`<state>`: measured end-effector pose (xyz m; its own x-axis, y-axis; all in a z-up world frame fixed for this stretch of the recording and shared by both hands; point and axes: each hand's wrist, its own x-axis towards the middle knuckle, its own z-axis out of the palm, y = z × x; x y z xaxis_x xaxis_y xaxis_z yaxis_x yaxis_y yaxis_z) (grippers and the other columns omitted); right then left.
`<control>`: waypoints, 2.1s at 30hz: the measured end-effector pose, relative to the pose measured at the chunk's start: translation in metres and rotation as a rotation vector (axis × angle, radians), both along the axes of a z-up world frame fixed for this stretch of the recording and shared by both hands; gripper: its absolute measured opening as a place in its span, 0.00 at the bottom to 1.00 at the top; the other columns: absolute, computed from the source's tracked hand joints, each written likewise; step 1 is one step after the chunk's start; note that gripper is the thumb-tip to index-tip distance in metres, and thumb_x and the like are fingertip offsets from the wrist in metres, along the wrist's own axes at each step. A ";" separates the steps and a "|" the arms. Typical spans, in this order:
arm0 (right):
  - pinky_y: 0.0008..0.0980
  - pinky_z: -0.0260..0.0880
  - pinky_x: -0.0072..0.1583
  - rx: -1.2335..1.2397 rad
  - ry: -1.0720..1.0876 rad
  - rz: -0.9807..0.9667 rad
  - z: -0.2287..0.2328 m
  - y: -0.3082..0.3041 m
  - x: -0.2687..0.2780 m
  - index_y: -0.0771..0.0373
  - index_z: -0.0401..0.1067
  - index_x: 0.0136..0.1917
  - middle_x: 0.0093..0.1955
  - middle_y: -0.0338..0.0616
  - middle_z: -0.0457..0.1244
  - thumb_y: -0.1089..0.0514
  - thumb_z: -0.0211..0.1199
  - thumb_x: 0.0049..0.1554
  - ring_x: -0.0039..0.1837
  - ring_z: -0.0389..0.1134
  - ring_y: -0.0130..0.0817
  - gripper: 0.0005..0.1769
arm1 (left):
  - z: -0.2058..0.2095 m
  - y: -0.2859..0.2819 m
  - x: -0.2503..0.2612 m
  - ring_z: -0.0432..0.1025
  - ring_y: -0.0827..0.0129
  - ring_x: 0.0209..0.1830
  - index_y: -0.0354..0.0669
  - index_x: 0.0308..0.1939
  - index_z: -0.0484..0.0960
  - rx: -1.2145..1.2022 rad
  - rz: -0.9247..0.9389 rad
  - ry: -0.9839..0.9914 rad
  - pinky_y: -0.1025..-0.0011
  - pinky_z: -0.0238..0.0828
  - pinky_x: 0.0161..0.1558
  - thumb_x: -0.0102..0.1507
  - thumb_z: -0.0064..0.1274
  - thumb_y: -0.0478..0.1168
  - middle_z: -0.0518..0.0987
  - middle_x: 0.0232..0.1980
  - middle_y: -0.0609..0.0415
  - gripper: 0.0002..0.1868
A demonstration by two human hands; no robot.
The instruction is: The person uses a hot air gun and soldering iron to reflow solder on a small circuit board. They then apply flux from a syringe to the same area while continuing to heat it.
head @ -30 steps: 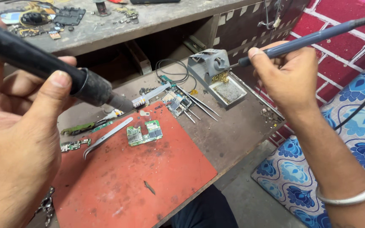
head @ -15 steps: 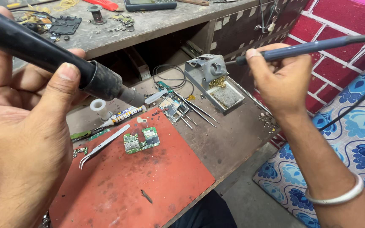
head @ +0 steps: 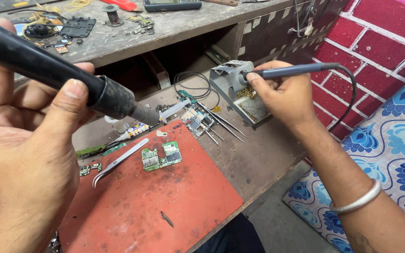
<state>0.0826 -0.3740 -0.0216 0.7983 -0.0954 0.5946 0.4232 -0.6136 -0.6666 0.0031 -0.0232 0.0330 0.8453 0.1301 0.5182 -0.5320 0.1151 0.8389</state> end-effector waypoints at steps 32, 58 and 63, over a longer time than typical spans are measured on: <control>0.27 0.61 0.36 -0.401 -0.118 0.442 0.101 0.158 -0.101 0.66 0.78 0.54 0.37 0.39 0.67 0.59 0.71 0.57 0.35 0.65 0.26 0.13 | 0.004 0.027 -0.052 0.79 0.64 0.59 0.30 0.74 0.62 -0.030 0.078 -0.048 0.69 0.83 0.61 0.66 0.56 0.23 0.80 0.55 0.46 0.33; 0.33 0.71 0.51 -0.355 0.016 0.553 0.095 0.177 -0.056 0.63 0.77 0.55 0.47 0.42 0.71 0.58 0.67 0.57 0.49 0.74 0.37 0.13 | -0.005 0.046 -0.031 0.78 0.72 0.56 0.31 0.76 0.64 0.025 -0.035 -0.097 0.75 0.82 0.59 0.69 0.58 0.23 0.82 0.55 0.50 0.32; 0.36 0.70 0.46 -0.450 0.045 0.613 0.065 0.179 -0.030 0.62 0.80 0.48 0.42 0.44 0.71 0.61 0.68 0.54 0.44 0.73 0.39 0.08 | -0.010 0.056 -0.029 0.78 0.70 0.61 0.31 0.78 0.62 0.043 -0.006 -0.091 0.72 0.81 0.65 0.69 0.56 0.22 0.79 0.57 0.50 0.34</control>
<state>0.0527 -0.1948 0.0434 0.6546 0.6167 0.4372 0.7543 -0.4942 -0.4323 -0.0258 0.0329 0.0228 0.7955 0.1010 0.5975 -0.6052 0.0840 0.7916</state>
